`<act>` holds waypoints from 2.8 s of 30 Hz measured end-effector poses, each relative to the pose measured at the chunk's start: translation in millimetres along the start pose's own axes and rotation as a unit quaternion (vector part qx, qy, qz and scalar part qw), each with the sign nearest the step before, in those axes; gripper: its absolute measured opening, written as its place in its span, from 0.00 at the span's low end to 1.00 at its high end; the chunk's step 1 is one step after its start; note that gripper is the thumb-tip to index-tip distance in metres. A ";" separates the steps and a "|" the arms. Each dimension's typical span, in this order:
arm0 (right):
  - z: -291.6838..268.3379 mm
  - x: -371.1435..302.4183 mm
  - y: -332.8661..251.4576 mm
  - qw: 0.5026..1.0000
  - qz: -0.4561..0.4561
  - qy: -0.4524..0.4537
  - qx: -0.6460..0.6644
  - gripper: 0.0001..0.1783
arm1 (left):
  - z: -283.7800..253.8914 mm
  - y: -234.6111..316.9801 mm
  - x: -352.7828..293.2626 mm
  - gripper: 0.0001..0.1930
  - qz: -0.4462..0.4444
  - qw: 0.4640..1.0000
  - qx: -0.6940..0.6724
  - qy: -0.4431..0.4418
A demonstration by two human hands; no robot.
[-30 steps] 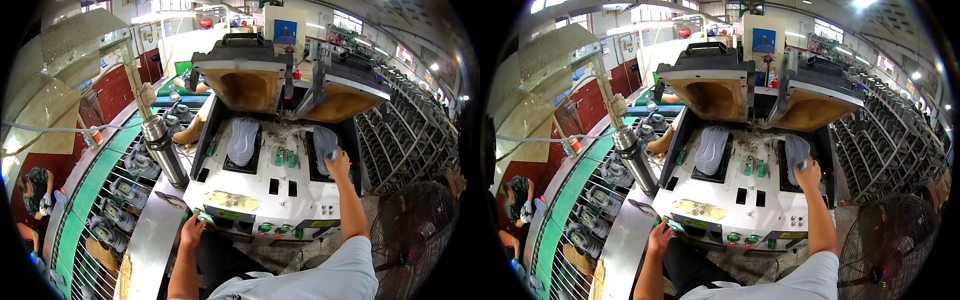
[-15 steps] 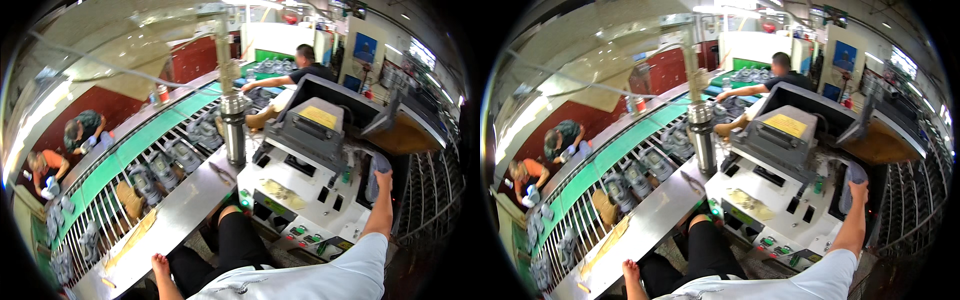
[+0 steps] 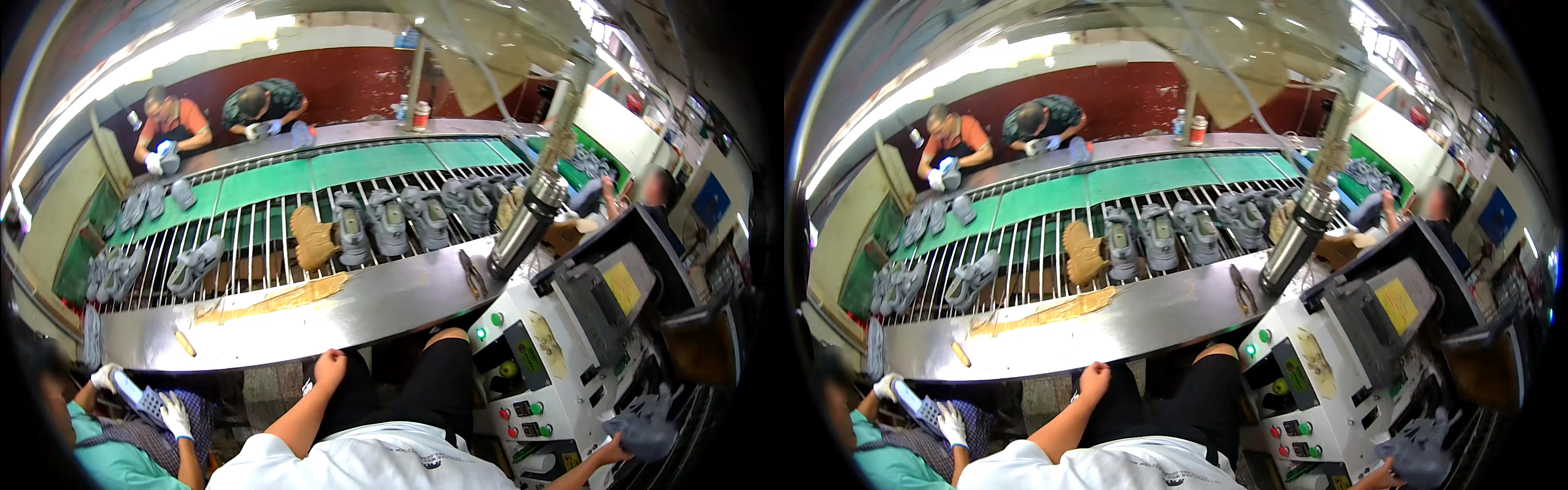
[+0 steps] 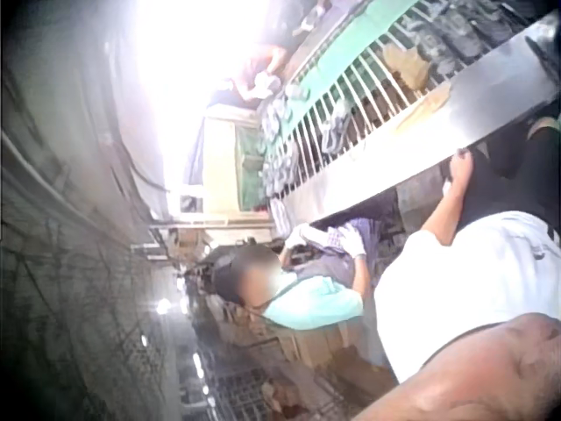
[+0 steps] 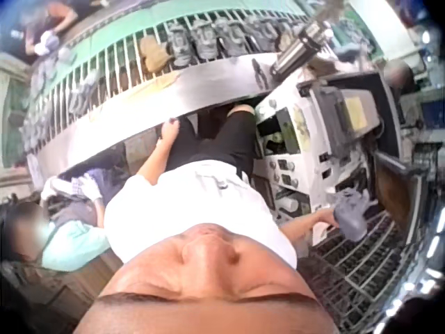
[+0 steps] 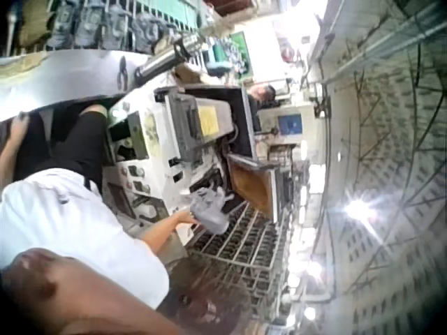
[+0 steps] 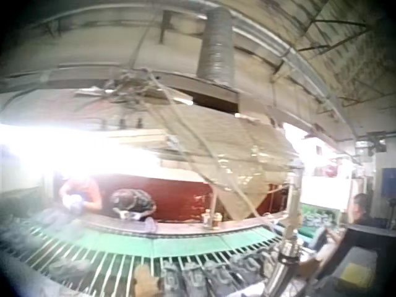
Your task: The person picks up shoes from a conveyor belt, places them into an industrial machine for processing, and then returns them to the belt after removal.
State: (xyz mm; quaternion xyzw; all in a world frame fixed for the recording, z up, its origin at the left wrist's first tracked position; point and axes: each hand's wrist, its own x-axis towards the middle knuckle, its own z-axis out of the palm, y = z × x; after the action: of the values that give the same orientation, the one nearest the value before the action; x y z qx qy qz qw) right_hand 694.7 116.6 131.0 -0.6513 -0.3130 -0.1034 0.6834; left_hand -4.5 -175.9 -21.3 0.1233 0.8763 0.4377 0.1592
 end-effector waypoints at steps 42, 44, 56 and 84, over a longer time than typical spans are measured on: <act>129.4 -448.6 -220.2 0.271 0.252 -0.868 -0.331 0.28 | -147.0 36.8 255.3 0.35 0.060 0.940 -0.126 0.311; 127.3 -453.1 -228.2 0.293 0.245 -0.861 -0.336 0.28 | -138.1 44.4 269.3 0.36 0.080 0.936 -0.086 0.331; 131.2 -462.7 -241.8 0.335 0.154 -0.858 -0.359 0.28 | -60.3 77.5 231.5 0.40 0.198 0.858 0.079 0.467; 115.9 -456.0 -248.8 0.320 0.223 -0.909 -0.148 0.21 | -147.4 145.4 201.6 0.29 -0.029 0.831 -0.545 -0.110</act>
State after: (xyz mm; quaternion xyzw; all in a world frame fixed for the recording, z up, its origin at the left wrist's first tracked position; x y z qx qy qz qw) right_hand 167.2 73.5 74.7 -0.4736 -0.5605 0.6650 -0.1391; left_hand -235.7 -126.3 144.9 0.0383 0.4752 0.8232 0.3084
